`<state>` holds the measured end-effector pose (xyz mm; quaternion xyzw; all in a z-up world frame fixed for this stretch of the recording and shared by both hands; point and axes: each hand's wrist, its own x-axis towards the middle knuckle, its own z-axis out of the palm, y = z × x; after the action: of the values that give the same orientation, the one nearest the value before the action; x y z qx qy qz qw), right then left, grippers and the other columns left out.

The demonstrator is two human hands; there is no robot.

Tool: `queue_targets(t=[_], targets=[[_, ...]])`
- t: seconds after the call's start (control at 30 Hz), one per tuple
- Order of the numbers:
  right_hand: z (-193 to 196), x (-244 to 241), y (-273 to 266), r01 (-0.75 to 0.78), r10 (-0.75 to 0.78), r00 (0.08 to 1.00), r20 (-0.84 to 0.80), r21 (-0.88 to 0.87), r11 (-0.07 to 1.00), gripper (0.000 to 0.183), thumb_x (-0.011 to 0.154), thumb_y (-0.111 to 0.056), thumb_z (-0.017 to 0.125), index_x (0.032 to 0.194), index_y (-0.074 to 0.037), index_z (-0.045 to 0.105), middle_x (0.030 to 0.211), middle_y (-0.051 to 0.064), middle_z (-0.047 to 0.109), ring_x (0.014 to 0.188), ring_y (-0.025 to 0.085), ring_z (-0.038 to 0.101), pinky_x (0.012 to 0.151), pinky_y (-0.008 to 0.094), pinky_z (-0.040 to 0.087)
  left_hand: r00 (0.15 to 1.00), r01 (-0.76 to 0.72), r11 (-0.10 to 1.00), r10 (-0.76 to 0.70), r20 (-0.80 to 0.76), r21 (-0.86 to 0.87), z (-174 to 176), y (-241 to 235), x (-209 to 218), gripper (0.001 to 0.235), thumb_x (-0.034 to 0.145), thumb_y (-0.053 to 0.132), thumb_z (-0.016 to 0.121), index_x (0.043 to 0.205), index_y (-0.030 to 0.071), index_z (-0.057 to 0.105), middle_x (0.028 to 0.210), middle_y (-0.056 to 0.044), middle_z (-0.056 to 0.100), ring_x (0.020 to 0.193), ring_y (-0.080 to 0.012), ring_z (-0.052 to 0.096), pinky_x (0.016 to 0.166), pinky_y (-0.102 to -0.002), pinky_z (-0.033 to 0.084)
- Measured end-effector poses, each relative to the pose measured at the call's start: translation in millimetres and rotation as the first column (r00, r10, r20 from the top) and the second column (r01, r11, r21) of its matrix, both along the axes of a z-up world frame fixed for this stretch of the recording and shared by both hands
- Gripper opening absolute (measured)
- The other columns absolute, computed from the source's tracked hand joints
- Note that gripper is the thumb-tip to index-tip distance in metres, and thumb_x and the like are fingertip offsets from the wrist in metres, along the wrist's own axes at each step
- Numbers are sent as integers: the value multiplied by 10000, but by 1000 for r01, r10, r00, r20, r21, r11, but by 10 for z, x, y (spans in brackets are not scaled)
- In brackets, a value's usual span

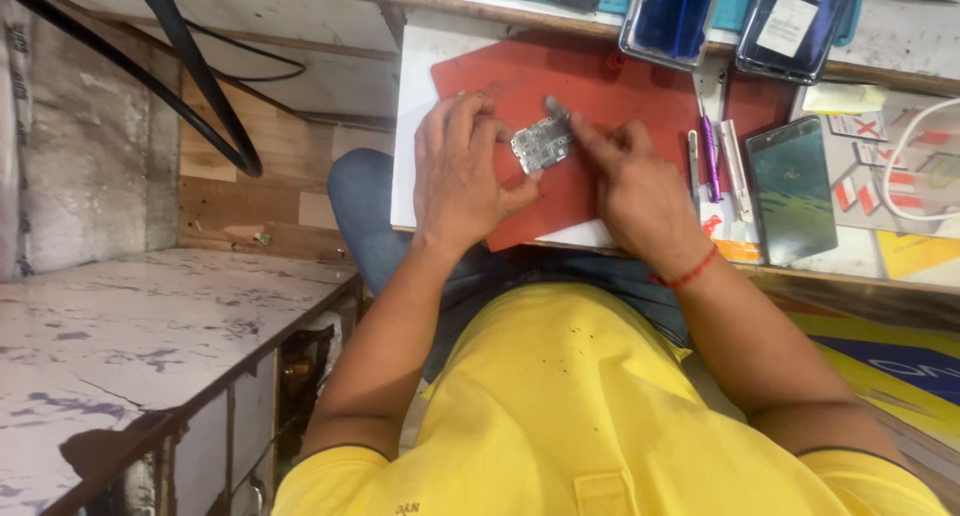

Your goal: The person uses a small brush to clean a small electronic component placed on a red mat. They repeatedly brush the component's surface and edges, occasionally adjusting its position.

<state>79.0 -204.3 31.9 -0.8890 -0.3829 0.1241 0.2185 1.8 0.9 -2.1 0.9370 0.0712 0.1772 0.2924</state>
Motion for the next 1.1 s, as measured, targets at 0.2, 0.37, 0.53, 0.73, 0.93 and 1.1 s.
queue_targets(t=[0.2, 0.37, 0.53, 0.73, 0.93, 1.1], targets=[[62, 16, 64, -47, 44, 998, -49, -64, 997, 608, 896, -11, 545, 1475, -196, 561, 1092, 211, 626, 800, 426, 664, 696, 509, 544, 1000, 8, 1000, -8, 24, -4, 49, 45, 8, 478, 684, 310, 902, 1021, 82, 650, 1313, -99, 534, 1336, -353, 451, 1123, -501, 365], [40, -26, -17, -171, 172, 981, -88, 11, 985, 646, 828, -22, 552, 1460, -152, 551, 1087, 236, 611, 795, 435, 667, 682, 497, 544, 1000, -10, 1000, 10, 4, -1, 80, -17, -60, 495, 661, 308, 896, 1027, 75, 656, 1297, -109, 539, 1323, -357, 454, 1111, -510, 366], [28, 36, -55, 62, -65, 995, -80, -32, 998, 574, 924, -16, 509, 1470, -183, 566, 1124, 203, 626, 827, 435, 664, 743, 509, 541, 1000, -6, 1000, 6, 27, 17, 89, 5, 1, 478, 663, 309, 885, 1005, 76, 647, 1301, -111, 542, 1320, -357, 455, 1101, -509, 366], [74, 27, 10, 39, -38, 994, -103, 3, 999, 554, 913, -52, 538, 1449, -186, 572, 1082, 191, 628, 861, 427, 660, 735, 508, 538, 1000, -11, 1000, 11, 1, 11, 175, 2, 20, 505, 628, 323, 884, 1000, 70, 656, 1262, -118, 553, 1295, -358, 463, 1082, -511, 371], [13, 34, -2, -47, 52, 991, -125, 47, 998, 619, 839, -9, 540, 1437, -164, 574, 1113, 214, 606, 861, 438, 662, 736, 505, 544, 1000, -12, 1000, 12, 9, 4, 163, 16, 23, 507, 629, 330, 883, 1003, 67, 663, 1257, -118, 557, 1287, -352, 467, 1069, -504, 372], [107, 81, 21, 0, -3, 996, -90, -29, 1000, 564, 906, -36, 525, 1447, -193, 553, 1133, 205, 608, 834, 428, 668, 741, 496, 549, 999, -30, 999, 31, -10, 18, 182, -3, 60, 508, 603, 329, 877, 982, 63, 669, 1247, -119, 559, 1274, -352, 469, 1069, -504, 369]])
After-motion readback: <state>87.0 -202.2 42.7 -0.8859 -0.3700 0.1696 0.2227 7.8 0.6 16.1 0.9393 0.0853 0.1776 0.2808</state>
